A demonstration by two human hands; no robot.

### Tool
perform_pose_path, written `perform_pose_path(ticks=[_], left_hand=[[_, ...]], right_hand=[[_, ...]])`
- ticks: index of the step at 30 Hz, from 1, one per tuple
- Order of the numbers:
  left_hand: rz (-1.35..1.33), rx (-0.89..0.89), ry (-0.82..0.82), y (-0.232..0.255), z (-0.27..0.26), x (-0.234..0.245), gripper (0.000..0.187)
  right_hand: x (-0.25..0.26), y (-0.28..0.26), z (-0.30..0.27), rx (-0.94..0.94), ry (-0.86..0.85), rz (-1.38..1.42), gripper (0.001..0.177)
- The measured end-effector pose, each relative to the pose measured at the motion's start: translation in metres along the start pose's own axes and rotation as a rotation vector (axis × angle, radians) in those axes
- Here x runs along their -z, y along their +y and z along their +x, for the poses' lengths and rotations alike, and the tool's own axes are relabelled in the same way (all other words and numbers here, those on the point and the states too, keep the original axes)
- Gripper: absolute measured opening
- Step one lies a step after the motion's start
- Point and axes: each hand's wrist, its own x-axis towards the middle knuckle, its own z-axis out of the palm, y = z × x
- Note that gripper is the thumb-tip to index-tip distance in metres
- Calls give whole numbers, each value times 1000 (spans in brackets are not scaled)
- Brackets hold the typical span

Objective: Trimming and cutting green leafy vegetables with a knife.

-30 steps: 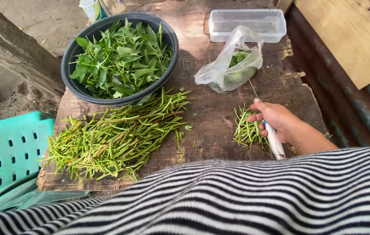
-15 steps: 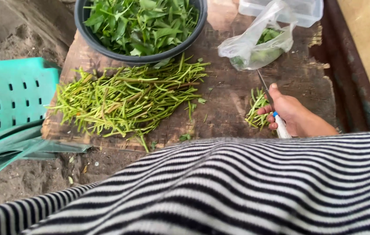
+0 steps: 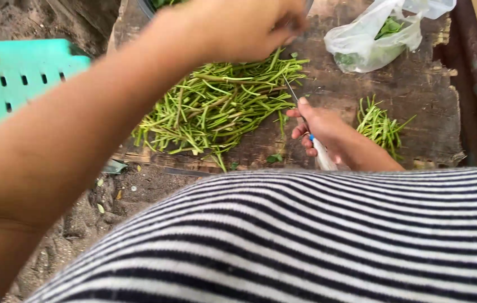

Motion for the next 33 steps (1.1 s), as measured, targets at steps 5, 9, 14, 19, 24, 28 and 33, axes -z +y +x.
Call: perform_pose_path(ticks=[5, 9, 14, 19, 24, 28, 33], left_hand=[[67, 296, -252, -57, -46, -94, 21], [195, 251, -239, -77, -59, -134, 22], [167, 316, -193, -78, -57, -127, 24], [-75, 343, -8, -86, -66, -94, 31], [-823, 676, -96, -89, -78, -62, 33], [-1217, 810, -91, -78, -91, -40, 33], [-1411, 849, -84, -84, -90, -44, 33]], right_hand=[[-49, -5, 6, -16, 18, 116, 55], [-73, -3, 3, -28, 18, 235, 54], [-93, 0, -5, -28, 63, 334, 55], [-110, -10, -25, 188, 114, 347, 62], [-119, -39, -48, 356, 154, 337, 64], [-125, -55, -57, 438, 152, 317, 65], [-132, -67, -54, 540, 127, 392, 54]])
